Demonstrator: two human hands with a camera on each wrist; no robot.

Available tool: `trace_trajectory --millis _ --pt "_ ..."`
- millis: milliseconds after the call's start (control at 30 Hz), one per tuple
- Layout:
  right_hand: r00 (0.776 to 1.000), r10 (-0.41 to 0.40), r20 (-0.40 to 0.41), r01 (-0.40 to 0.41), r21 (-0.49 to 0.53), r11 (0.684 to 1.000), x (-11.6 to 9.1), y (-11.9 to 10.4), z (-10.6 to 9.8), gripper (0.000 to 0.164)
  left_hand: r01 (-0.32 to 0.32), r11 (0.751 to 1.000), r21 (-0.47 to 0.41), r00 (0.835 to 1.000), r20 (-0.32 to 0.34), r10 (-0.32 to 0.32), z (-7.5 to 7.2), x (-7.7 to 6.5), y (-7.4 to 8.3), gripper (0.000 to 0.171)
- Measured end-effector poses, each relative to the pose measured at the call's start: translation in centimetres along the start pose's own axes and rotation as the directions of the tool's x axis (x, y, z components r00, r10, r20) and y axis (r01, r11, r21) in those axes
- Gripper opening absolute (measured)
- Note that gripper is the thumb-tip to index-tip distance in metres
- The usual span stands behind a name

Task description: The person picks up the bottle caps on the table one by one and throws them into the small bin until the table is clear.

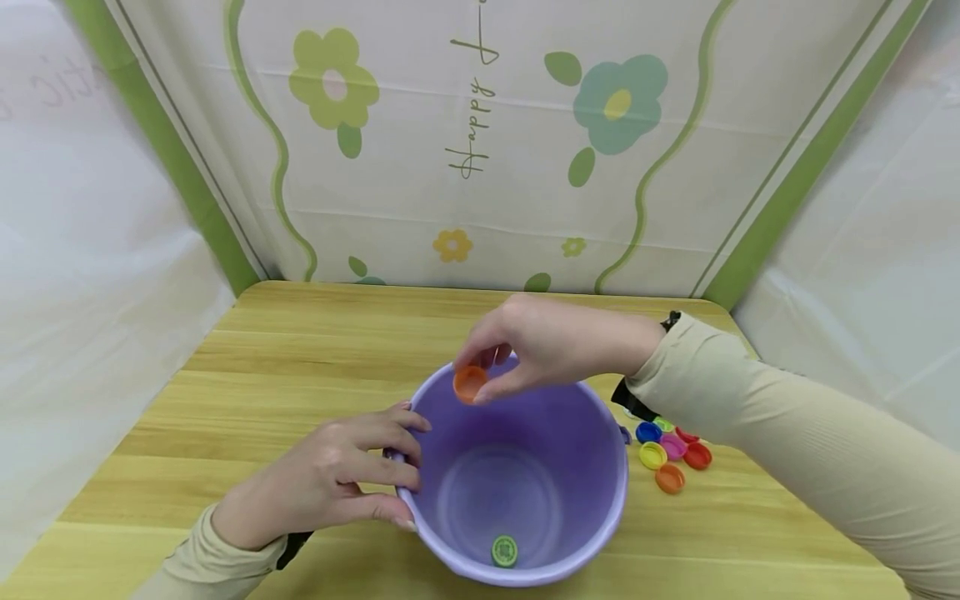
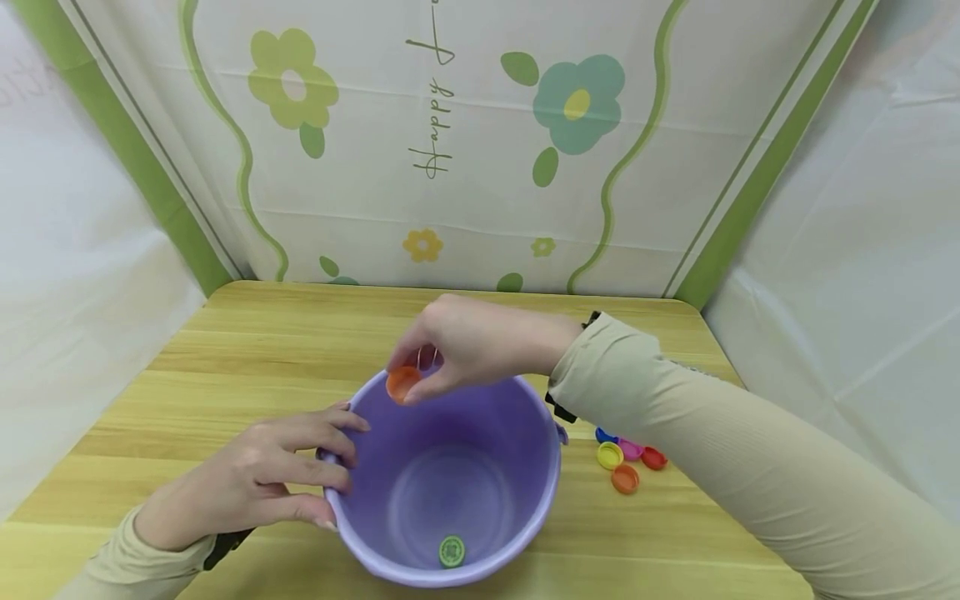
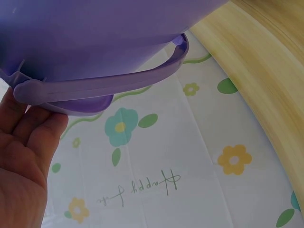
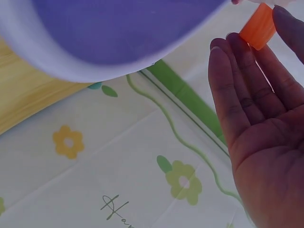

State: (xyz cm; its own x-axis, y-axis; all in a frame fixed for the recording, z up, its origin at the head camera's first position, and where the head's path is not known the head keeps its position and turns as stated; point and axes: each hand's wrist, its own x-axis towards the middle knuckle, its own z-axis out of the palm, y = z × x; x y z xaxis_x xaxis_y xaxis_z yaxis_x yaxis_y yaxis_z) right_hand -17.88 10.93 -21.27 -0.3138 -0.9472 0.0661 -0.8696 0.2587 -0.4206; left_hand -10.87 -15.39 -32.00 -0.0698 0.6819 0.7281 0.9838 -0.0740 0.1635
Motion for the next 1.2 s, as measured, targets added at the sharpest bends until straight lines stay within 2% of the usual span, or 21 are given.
trace_trajectory --millis 267,633,967,1200 --pt "1.000 -0.018 0.004 0.018 -0.006 1.000 0.2 -0.1 0.3 0.026 0.000 1.000 -0.008 1.000 0.000 0.000 0.1 0.0 -0.1 0.021" --pt "0.998 0.039 0.040 -0.038 -0.049 0.998 0.0 0.3 -0.1 0.037 0.008 1.000 0.004 1.000 0.002 -0.008 0.1 -0.1 -0.1 0.021" --pt "0.999 0.054 -0.009 -0.054 -0.051 0.997 -0.9 0.7 -1.1 0.032 -0.010 1.000 0.002 1.000 0.003 0.010 0.0 0.1 -0.2 0.023" --pt "0.987 0.148 -0.070 -0.151 -0.047 0.987 -2.7 1.8 -2.2 0.034 -0.014 1.000 -0.010 1.000 -0.004 0.014 0.0 0.2 -0.1 0.022"
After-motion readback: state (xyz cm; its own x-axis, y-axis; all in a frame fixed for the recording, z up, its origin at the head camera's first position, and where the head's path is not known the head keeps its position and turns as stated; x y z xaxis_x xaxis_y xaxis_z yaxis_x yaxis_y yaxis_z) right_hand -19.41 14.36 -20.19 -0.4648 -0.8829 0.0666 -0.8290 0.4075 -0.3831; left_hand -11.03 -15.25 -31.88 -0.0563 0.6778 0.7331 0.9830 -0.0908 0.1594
